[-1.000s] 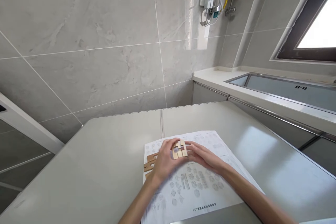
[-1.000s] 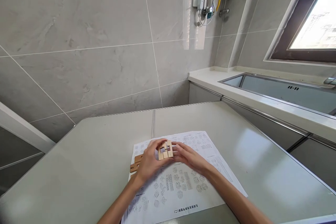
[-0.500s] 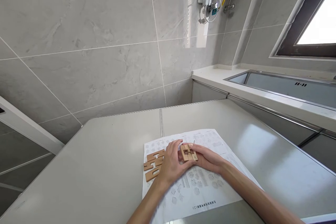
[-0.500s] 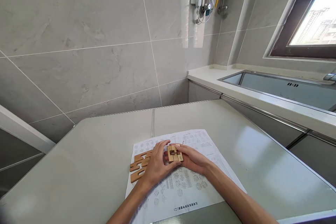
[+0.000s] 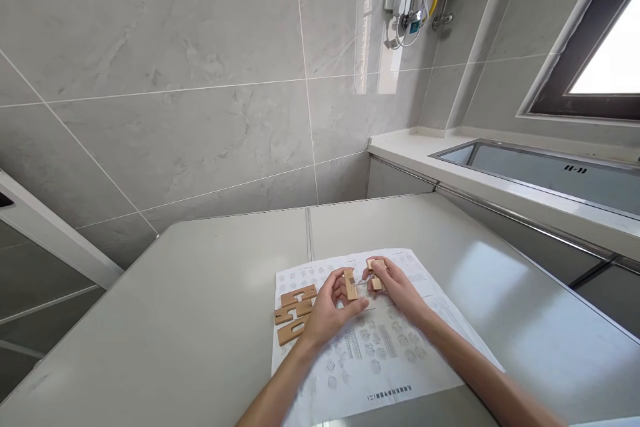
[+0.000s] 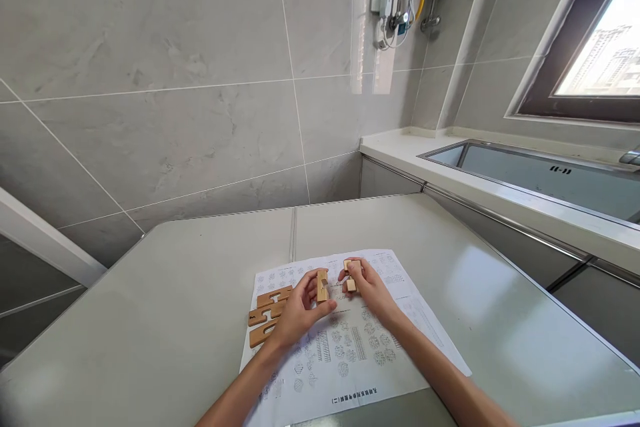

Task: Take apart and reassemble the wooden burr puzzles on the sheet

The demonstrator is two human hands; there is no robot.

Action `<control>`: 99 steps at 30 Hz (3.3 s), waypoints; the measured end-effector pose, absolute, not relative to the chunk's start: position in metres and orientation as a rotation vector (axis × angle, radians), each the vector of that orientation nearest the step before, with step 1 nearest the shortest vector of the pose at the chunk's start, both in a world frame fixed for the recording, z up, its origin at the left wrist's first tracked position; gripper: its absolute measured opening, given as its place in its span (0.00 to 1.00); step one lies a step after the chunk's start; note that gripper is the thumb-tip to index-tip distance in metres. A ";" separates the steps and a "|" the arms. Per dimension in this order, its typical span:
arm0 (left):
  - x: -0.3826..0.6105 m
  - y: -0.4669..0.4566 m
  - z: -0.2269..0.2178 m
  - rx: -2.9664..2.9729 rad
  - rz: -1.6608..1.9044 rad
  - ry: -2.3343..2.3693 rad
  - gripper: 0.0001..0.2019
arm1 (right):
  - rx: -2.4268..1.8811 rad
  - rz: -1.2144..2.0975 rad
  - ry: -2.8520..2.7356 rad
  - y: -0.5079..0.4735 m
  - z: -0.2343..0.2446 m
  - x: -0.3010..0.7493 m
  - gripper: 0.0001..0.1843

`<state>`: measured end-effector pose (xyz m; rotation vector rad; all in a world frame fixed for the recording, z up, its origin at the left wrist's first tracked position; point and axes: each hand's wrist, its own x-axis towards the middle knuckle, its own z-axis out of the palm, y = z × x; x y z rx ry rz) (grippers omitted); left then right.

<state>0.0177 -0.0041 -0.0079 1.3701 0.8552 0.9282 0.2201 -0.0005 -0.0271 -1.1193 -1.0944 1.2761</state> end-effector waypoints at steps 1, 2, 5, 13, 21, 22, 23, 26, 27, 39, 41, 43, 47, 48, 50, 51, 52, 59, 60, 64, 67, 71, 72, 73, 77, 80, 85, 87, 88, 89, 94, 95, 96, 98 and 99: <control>0.018 -0.005 -0.008 1.292 0.903 0.785 0.34 | -1.203 1.161 -1.166 0.000 -0.029 0.221 0.25; 0.018 -0.006 -0.007 1.229 0.877 0.735 0.34 | -1.304 1.040 -1.232 0.001 -0.032 0.221 0.25; 0.016 -0.009 -0.004 1.104 0.812 0.668 0.33 | -1.491 0.823 -1.449 0.000 -0.038 0.222 0.22; 0.017 -0.002 -0.017 0.763 0.754 0.530 0.22 | -1.601 0.488 -1.823 -0.002 -0.046 0.221 0.14; 0.018 -0.001 -0.023 0.747 0.749 0.543 0.16 | -1.580 0.492 -1.748 -0.002 -0.051 0.220 0.16; 0.018 -0.001 -0.023 0.735 0.759 0.544 0.16 | -1.578 0.505 -1.688 -0.001 -0.051 0.220 0.16; 0.017 0.000 -0.023 0.721 0.772 0.547 0.15 | -1.574 0.519 -1.622 -0.001 -0.050 0.221 0.17; 0.017 0.002 -0.024 0.694 0.776 0.565 0.16 | -1.582 0.588 -1.418 0.002 -0.046 0.224 0.21; 0.016 0.003 -0.024 0.693 0.763 0.570 0.16 | -1.584 0.618 -1.355 0.002 -0.044 0.225 0.22; 0.018 0.000 -0.035 0.735 0.784 0.577 0.22 | -1.014 1.310 -1.040 -0.003 -0.024 0.219 0.27; 0.018 0.000 -0.037 0.746 0.800 0.587 0.23 | -0.935 1.378 -0.971 -0.003 -0.022 0.219 0.26; 0.018 0.000 -0.036 0.772 0.783 0.601 0.23 | -0.884 1.429 -0.948 -0.004 -0.018 0.220 0.25; 0.019 -0.002 -0.031 0.849 0.706 0.612 0.23 | -0.871 1.478 -1.002 -0.006 -0.015 0.222 0.25; 0.019 -0.002 -0.030 0.868 0.691 0.615 0.24 | -0.874 1.486 -1.018 -0.007 -0.016 0.222 0.26; 0.019 -0.003 -0.029 0.897 0.676 0.619 0.25 | -0.879 1.512 -1.026 -0.007 -0.017 0.222 0.26; 0.020 -0.004 -0.029 0.906 0.675 0.620 0.25 | -0.881 1.533 -1.017 -0.006 -0.017 0.222 0.26; 0.020 -0.004 -0.028 0.911 0.678 0.621 0.26 | -0.884 1.555 -1.003 -0.006 -0.016 0.222 0.25; 0.022 -0.007 -0.026 0.931 0.751 0.637 0.42 | -0.879 1.550 -1.128 -0.008 -0.012 0.222 0.28; 0.022 -0.007 -0.025 0.940 0.760 0.635 0.44 | -0.886 1.540 -1.173 -0.009 -0.012 0.221 0.28; 0.024 -0.009 -0.026 1.015 0.770 0.658 0.44 | -0.903 1.490 -1.341 -0.011 -0.014 0.219 0.25; 0.026 -0.012 -0.030 1.118 0.775 0.682 0.46 | -0.926 1.438 -1.393 -0.012 -0.017 0.217 0.25; 0.029 -0.016 -0.035 1.208 0.785 0.695 0.44 | -0.909 1.412 -1.426 -0.012 -0.020 0.216 0.24; 0.029 -0.016 -0.036 1.221 0.785 0.696 0.43 | -0.905 1.408 -1.433 -0.012 -0.020 0.216 0.24; 0.030 -0.017 -0.037 1.231 0.785 0.697 0.42 | -0.902 1.403 -1.441 -0.012 -0.020 0.216 0.23; 0.030 -0.017 -0.035 1.268 0.768 0.692 0.40 | -0.912 1.409 -1.479 -0.013 -0.016 0.217 0.24; 0.031 -0.016 -0.033 1.310 0.775 0.681 0.32 | -0.922 1.410 -1.485 -0.013 -0.014 0.219 0.24; 0.032 -0.015 -0.032 1.355 0.783 0.697 0.23 | -0.953 1.306 -1.518 -0.013 -0.019 0.218 0.22; 0.032 -0.015 -0.033 1.358 0.801 0.699 0.22 | -0.998 1.189 -1.542 -0.014 -0.022 0.215 0.20; 0.032 -0.015 -0.033 1.358 0.813 0.701 0.22 | -1.021 1.137 -1.551 -0.014 -0.023 0.214 0.19; 0.032 -0.015 -0.033 1.358 0.823 0.703 0.22 | -1.042 1.096 -1.555 -0.015 -0.023 0.213 0.18; 0.030 -0.015 -0.033 1.360 0.815 0.711 0.22 | -1.091 1.023 -1.573 -0.016 -0.022 0.214 0.17; 0.030 -0.015 -0.032 1.363 0.812 0.713 0.22 | -1.096 1.017 -1.579 -0.015 -0.022 0.214 0.18; 0.029 -0.015 -0.031 1.369 0.812 0.717 0.22 | -1.106 1.007 -1.584 -0.015 -0.022 0.215 0.18; 0.028 -0.015 -0.030 1.384 0.816 0.723 0.21 | -1.137 0.978 -1.587 -0.014 -0.022 0.217 0.19; 0.028 -0.015 -0.030 1.392 0.817 0.721 0.20 | -1.151 0.967 -1.588 -0.013 -0.023 0.218 0.20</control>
